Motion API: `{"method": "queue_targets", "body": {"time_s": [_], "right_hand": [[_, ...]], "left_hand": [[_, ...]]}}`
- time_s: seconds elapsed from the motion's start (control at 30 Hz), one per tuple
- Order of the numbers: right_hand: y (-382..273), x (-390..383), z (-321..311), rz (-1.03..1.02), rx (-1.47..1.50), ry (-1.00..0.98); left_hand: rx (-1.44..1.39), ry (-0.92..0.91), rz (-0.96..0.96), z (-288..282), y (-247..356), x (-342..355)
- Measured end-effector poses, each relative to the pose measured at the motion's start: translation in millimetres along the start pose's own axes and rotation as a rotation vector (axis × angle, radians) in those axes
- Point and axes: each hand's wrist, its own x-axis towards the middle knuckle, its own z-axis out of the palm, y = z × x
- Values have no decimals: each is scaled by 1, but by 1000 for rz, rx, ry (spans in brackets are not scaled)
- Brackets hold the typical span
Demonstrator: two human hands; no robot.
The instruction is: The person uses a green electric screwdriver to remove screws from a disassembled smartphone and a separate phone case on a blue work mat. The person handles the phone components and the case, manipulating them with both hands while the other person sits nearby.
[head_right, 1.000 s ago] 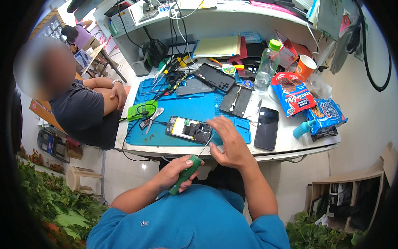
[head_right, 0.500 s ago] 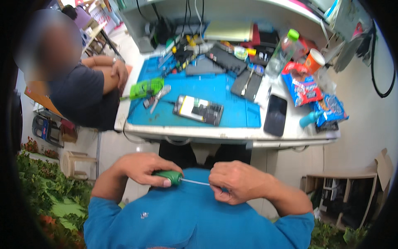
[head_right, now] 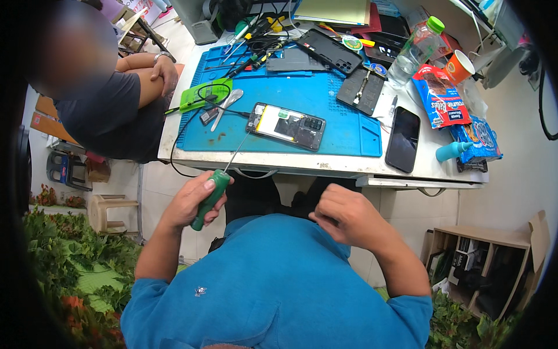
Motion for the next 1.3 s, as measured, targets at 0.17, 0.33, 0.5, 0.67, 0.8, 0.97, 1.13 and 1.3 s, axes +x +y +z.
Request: {"method": "queue_targets", "body": {"time_s": [0.17, 0.33, 0.5, 0.67, 0.8, 0.97, 1.13, 1.3], "right_hand": [[22, 35, 6, 10, -151, 168], [54, 65, -2, 63, -405, 234], [62, 75, -6, 86, -419, 168], [69, 75, -9, 40, -422, 160], [68, 80, -21, 64, -393, 107], [67, 92, -35, 165, -384, 18], [70, 97, -37, 163, -412, 17], [68, 99, -38, 183, -411, 0]], "left_hand": [[-87, 95, -72, 34, -23, 12], [-116, 48, -98, 63, -28, 29], [-92, 6, -83, 74, -33, 41], [-84, 8, -81, 77, -36, 46], [-103, 39, -80, 76, -38, 43], [-93, 48, -68, 73, -39, 40], [-104, 60, -59, 72, -42, 38], [-137, 83, -45, 68, -48, 38]]}}
